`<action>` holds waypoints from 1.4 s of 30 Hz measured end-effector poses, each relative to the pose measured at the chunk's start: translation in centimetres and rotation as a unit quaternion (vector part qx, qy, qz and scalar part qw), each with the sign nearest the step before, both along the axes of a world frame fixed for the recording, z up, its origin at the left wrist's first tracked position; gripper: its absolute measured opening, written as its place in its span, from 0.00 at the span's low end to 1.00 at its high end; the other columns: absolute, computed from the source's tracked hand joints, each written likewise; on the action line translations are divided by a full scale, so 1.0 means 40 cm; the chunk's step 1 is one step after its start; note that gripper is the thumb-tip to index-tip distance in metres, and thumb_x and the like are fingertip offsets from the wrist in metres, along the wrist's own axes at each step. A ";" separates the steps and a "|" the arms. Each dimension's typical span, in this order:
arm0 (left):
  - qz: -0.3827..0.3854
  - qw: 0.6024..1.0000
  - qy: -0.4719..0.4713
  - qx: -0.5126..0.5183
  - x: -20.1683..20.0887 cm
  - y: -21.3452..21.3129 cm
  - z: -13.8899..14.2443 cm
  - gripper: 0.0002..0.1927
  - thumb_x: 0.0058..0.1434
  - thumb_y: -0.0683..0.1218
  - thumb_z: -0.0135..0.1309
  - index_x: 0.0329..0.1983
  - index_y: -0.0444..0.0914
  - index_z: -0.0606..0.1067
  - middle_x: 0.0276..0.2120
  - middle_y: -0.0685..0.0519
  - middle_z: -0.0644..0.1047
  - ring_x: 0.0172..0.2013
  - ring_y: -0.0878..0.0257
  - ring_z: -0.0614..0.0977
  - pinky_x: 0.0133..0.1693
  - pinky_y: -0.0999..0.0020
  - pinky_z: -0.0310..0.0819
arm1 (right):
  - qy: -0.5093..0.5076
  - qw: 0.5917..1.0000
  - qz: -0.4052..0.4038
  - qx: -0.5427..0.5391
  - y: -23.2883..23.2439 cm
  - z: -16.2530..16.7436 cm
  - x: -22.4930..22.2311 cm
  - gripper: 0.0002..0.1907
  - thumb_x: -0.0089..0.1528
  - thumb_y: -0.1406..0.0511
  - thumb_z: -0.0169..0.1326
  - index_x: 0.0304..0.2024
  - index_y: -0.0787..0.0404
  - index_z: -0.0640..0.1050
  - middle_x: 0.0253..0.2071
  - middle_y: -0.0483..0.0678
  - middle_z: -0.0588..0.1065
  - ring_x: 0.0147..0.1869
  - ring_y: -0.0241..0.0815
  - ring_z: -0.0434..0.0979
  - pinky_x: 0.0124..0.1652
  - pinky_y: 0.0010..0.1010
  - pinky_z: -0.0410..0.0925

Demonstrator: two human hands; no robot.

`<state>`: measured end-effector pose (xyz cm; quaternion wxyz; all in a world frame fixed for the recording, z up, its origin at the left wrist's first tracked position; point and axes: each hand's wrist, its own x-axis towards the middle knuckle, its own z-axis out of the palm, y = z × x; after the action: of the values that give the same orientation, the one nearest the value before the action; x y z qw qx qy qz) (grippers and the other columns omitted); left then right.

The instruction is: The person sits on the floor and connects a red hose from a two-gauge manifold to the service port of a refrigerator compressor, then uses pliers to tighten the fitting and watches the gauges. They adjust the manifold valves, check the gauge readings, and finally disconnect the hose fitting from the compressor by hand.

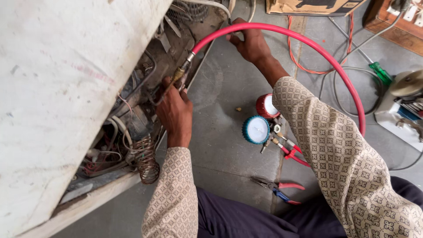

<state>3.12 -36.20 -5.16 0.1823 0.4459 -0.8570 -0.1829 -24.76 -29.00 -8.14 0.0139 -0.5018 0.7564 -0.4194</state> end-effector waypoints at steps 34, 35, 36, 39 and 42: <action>-0.025 0.999 0.014 -0.040 0.007 -0.001 -0.023 0.31 0.61 0.50 0.65 0.60 0.32 0.66 0.45 0.39 0.79 0.46 0.45 0.84 0.44 0.51 0.78 | -0.080 0.996 0.013 0.026 0.132 0.019 0.078 0.34 0.75 0.45 0.39 0.33 0.63 0.81 0.24 0.46 0.73 0.29 0.37 0.70 0.35 0.35 0.65; -0.027 0.998 0.013 -0.048 0.006 0.000 -0.022 0.31 0.61 0.51 0.65 0.60 0.32 0.66 0.45 0.39 0.80 0.46 0.45 0.84 0.44 0.51 0.78 | -0.092 0.995 0.013 0.033 0.132 0.021 0.083 0.34 0.75 0.45 0.38 0.31 0.62 0.80 0.24 0.46 0.74 0.29 0.37 0.69 0.35 0.34 0.65; -0.017 1.000 -0.010 -0.013 0.004 0.000 -0.020 0.34 0.62 0.52 0.64 0.63 0.32 0.64 0.48 0.37 0.78 0.48 0.44 0.83 0.48 0.50 0.77 | -0.103 0.994 0.013 0.041 0.134 0.023 0.089 0.35 0.74 0.44 0.36 0.30 0.61 0.79 0.24 0.45 0.74 0.29 0.36 0.69 0.34 0.34 0.64; -0.010 0.999 -0.046 0.003 -0.008 0.010 -0.015 0.44 0.59 0.56 0.64 0.68 0.27 0.59 0.56 0.30 0.71 0.55 0.40 0.77 0.56 0.46 0.70 | -0.169 0.980 -0.021 0.102 0.142 0.029 0.109 0.34 0.73 0.44 0.33 0.28 0.60 0.75 0.23 0.44 0.74 0.26 0.38 0.64 0.32 0.34 0.61; -0.032 0.990 -0.038 -0.135 -0.020 0.050 -0.003 0.51 0.53 0.60 0.65 0.66 0.23 0.58 0.62 0.24 0.62 0.63 0.34 0.68 0.62 0.40 0.60 | -0.177 0.982 0.026 0.065 0.162 0.035 0.128 0.34 0.74 0.44 0.33 0.29 0.62 0.72 0.24 0.45 0.72 0.29 0.35 0.68 0.35 0.32 0.64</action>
<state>2.32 -34.21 -5.29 0.2020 0.3961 -0.8940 -0.0547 -19.65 -22.51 -6.73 0.1913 -0.4370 0.7543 -0.4511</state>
